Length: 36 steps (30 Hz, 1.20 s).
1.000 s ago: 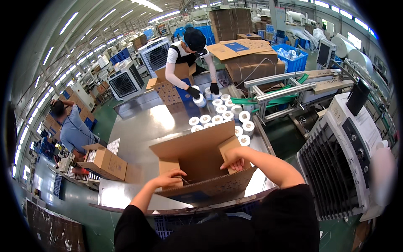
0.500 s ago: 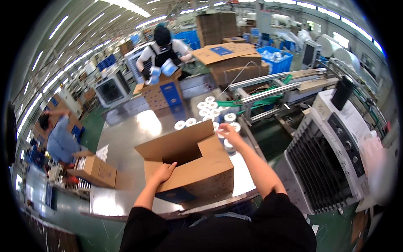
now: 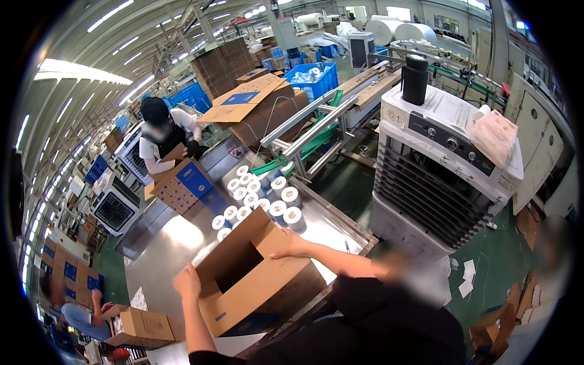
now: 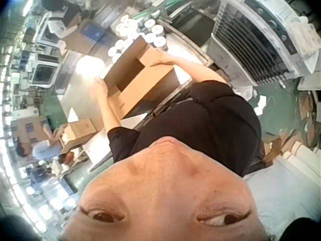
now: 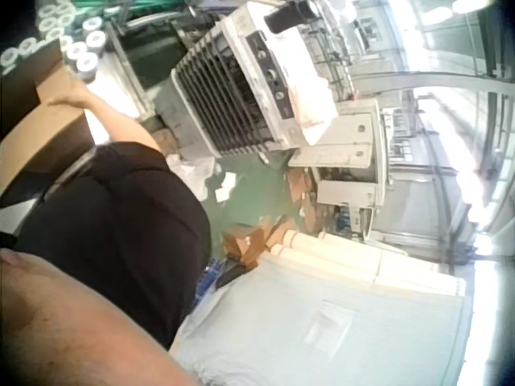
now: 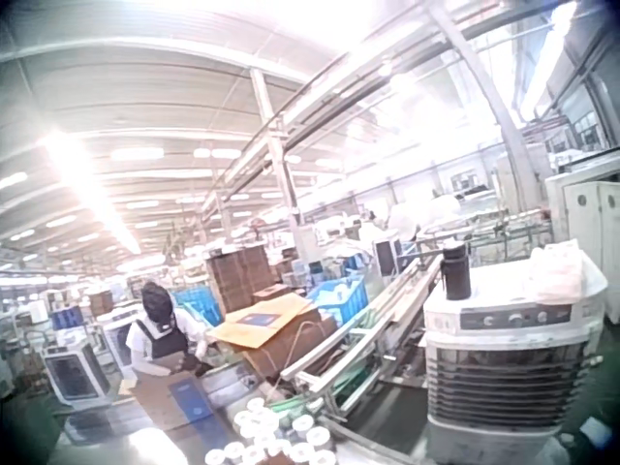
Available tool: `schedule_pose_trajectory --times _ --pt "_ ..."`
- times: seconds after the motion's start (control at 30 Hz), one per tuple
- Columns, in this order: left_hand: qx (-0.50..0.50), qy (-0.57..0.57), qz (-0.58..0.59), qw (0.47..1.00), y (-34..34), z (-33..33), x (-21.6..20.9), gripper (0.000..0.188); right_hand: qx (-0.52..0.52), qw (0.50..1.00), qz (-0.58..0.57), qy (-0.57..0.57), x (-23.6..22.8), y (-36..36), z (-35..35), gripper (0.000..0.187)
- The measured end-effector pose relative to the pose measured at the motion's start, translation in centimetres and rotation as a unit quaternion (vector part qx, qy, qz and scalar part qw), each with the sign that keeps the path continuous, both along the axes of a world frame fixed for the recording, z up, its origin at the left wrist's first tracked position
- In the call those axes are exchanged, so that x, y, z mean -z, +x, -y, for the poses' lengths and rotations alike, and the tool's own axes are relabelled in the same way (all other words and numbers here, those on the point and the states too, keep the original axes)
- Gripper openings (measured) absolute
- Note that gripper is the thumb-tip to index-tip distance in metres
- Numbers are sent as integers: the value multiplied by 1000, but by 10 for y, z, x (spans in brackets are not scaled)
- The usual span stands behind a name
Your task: The person places rolls into a cardboard box on a metal table, then folds a flat cardboard piece into a new box and continues packing rolls from the table into the box.
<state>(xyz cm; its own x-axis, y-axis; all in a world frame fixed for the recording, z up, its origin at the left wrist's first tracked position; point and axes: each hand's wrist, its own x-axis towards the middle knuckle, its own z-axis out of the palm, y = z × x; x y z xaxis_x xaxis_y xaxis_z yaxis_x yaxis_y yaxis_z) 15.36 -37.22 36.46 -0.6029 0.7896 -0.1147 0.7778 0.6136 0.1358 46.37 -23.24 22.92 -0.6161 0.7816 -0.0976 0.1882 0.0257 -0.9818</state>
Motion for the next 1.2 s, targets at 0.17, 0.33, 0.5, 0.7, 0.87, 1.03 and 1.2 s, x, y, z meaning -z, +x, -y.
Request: schedule_pose_trajectory --times 0.17,0.33,0.5,0.7,0.87,1.03,1.2 --pt "88 48 -53 994 -8 76 84 60 54 981 -117 -142 -48 -38 34 81" --pt "42 87 68 993 -151 115 110 65 10 998 26 -61 48 -92 81 77" --pt "-223 171 307 909 -237 203 135 61 -72 924 116 -358 49 -60 115 69" --pt "-68 378 702 600 -124 195 94 64 -96 896 -172 -398 -68 -16 88 41" --pt "-152 314 800 487 -73 199 203 57 -125 948 -100 -274 -190 -48 102 54" --pt "-265 206 676 656 -13 170 272 58 -136 934 -78 -320 -129 -89 84 51" --pt "-136 242 397 875 -13 157 189 68 -176 937 -68 -294 -116 -155 110 53"
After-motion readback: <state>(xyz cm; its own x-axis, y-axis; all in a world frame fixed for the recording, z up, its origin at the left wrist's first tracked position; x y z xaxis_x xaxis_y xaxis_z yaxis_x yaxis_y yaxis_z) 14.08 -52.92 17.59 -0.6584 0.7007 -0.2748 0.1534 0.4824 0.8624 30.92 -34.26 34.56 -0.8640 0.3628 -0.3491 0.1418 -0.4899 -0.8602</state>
